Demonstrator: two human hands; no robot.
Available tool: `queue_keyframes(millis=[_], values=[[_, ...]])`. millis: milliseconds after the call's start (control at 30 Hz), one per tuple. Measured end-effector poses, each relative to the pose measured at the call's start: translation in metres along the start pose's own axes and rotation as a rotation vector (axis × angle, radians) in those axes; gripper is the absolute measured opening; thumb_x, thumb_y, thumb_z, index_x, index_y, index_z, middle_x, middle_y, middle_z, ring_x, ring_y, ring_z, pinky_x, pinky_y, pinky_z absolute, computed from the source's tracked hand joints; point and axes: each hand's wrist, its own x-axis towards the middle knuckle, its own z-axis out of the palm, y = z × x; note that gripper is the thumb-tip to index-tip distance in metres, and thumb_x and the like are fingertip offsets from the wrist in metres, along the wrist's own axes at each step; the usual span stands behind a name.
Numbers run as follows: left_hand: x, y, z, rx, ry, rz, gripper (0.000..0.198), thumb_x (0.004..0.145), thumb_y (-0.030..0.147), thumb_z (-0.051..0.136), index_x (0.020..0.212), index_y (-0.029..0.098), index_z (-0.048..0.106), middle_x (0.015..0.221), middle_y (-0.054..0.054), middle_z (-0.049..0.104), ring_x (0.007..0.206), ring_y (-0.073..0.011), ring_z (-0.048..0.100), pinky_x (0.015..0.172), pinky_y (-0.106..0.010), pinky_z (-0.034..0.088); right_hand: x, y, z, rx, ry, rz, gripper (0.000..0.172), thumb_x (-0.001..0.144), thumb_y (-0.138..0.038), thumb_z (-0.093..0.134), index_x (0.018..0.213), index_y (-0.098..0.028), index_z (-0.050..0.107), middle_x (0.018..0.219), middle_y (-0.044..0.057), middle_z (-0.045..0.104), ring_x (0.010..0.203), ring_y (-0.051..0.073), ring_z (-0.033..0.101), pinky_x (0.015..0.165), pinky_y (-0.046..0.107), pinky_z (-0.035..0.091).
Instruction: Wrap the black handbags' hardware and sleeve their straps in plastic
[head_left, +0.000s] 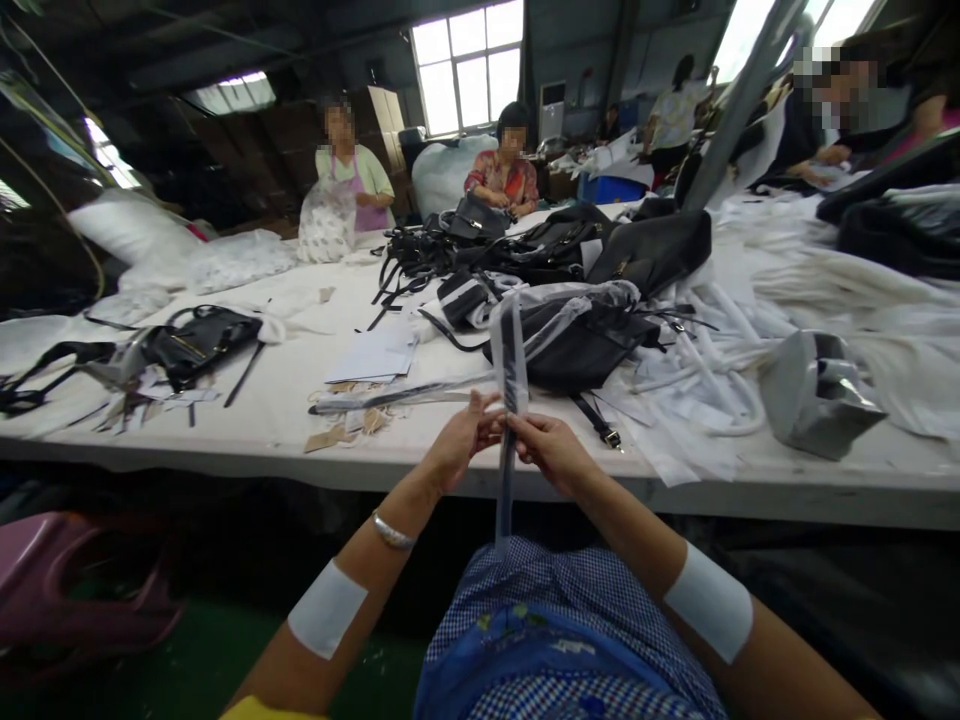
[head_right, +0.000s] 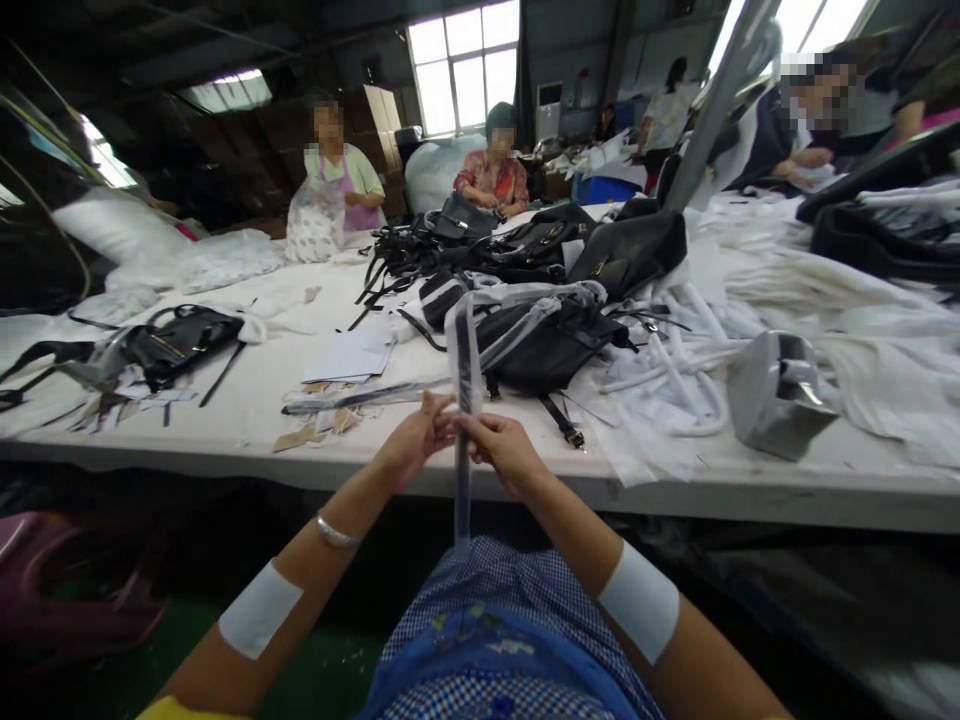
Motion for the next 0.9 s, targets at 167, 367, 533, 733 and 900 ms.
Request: queue_keyframes(millis=[167, 367, 533, 733, 900], values=[[-0.052, -0.045, -0.01, 0.186, -0.069, -0.111, 0.054, 0.079, 0.052, 0.063, 0.119, 0.015, 0.061, 0.113, -0.015, 0.067, 0.108, -0.0264, 0.06, 0.093, -0.038, 0.044, 0.011, -0.001, -0.006, 0.282, 0.208, 0.027, 0.026, 0.069, -0.033, 0.076, 0.085, -0.013, 0.072, 0.094, 0.007, 0.069, 0.052, 0.003, 0.045, 0.042, 0.013, 0.037], [-0.076, -0.074, -0.006, 0.106, 0.082, -0.262, 0.043, 0.079, 0.047, 0.064, 0.101, 0.01, 0.065, 0.092, -0.014, 0.071, 0.081, -0.0215, 0.067, 0.072, -0.032, 0.05, 0.021, 0.018, -0.005, 0.254, 0.216, -0.029, 0.03, 0.069, -0.036, 0.076, 0.087, -0.012, 0.071, 0.1, 0.008, 0.068, 0.046, 0.001, 0.034, 0.033, 0.013, 0.022], [-0.073, -0.084, -0.009, 0.081, 0.133, -0.259, 0.043, 0.078, 0.049, 0.063, 0.096, 0.01, 0.063, 0.085, -0.012, 0.07, 0.071, -0.0181, 0.066, 0.066, -0.029, 0.049, 0.018, 0.025, -0.007, 0.133, 0.169, 0.031, 0.034, 0.068, -0.04, 0.075, 0.083, -0.01, 0.071, 0.093, 0.01, 0.068, 0.044, 0.001, 0.028, 0.033, 0.018, 0.013], [-0.055, -0.092, -0.009, 0.194, 0.182, -0.194, 0.044, 0.08, 0.051, 0.059, 0.096, 0.01, 0.063, 0.086, -0.013, 0.07, 0.072, -0.0195, 0.066, 0.065, -0.03, 0.049, 0.012, 0.03, -0.01, 0.094, 0.234, 0.0, 0.032, 0.07, -0.044, 0.071, 0.084, -0.015, 0.071, 0.095, 0.009, 0.069, 0.048, 0.004, 0.037, 0.036, 0.019, 0.021], [-0.057, -0.086, -0.014, 0.245, 0.068, -0.166, 0.043, 0.08, 0.049, 0.061, 0.097, 0.01, 0.065, 0.088, -0.013, 0.07, 0.078, -0.0211, 0.066, 0.073, -0.032, 0.049, 0.004, 0.028, -0.018, -0.197, 0.113, 0.011, 0.04, 0.073, -0.047, 0.07, 0.099, -0.017, 0.07, 0.07, 0.003, 0.066, 0.049, 0.007, 0.042, 0.041, 0.019, 0.026]])
